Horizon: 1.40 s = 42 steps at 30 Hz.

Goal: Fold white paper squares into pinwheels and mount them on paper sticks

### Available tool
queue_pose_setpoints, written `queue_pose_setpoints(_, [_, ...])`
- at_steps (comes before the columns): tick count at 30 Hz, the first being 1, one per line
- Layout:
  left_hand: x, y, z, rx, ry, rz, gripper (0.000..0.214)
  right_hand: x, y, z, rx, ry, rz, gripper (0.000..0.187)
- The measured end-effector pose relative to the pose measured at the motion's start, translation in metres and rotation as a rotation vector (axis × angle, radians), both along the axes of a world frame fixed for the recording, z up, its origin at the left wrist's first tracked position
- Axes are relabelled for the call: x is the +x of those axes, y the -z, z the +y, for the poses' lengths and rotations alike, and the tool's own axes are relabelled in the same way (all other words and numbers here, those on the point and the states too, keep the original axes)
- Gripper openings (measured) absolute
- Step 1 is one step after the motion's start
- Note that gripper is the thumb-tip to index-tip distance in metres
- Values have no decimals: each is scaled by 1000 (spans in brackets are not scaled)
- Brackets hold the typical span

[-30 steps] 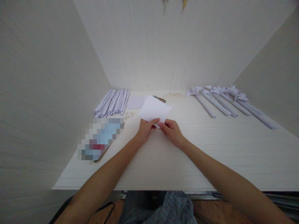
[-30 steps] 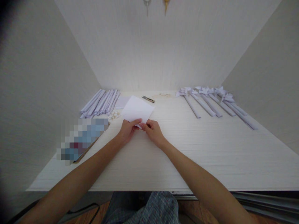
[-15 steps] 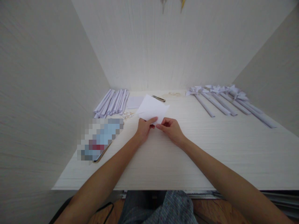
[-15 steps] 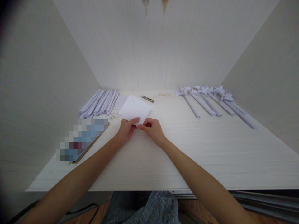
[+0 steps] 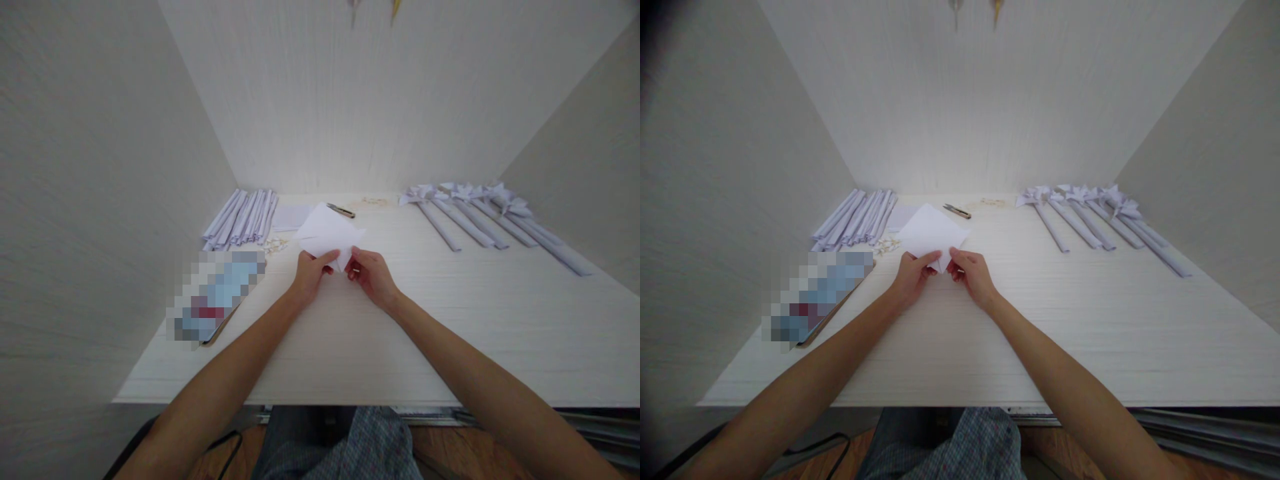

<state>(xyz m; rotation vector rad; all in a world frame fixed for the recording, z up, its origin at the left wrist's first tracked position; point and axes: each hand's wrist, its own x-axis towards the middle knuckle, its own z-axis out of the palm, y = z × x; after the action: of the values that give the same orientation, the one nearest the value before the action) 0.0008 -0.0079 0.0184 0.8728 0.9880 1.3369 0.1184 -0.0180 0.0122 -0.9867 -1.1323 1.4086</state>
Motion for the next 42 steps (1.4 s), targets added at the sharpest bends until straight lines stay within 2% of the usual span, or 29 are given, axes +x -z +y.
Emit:
queue_pose_setpoints(4, [0, 0, -1, 17, 44, -29, 20, -2, 1, -2, 81, -26, -247, 38])
queue_pose_setpoints(6, [0, 0, -1, 13, 38, -50, 21, -3, 1, -4, 100, -32, -303, 36])
queue_pose_setpoints(10, [0, 0, -1, 0, 18, -45, 19, -4, 0, -5, 99, 37, -284, 34])
queue_pose_setpoints(19, [1, 1, -2, -1, 46, -31, 23, -4, 0, -3, 179, -91, -233, 28])
queue_pose_setpoints(24, [-2, 0, 3, 7, 8, -106, 22, -3, -1, -4, 134, -101, -209, 25])
queue_pose_setpoints(32, [-11, -2, 13, -27, -61, -206, 22, -4, 0, -4, 54, 27, -158, 20])
queue_pose_setpoints(38, [-9, -1, 12, -52, -103, -161, 26, 1, 6, 0, 84, 169, -81, 19])
queue_pose_setpoints(42, [-8, 1, 11, -25, -72, -73, 23, 2, 5, 2, 101, 293, -25, 18])
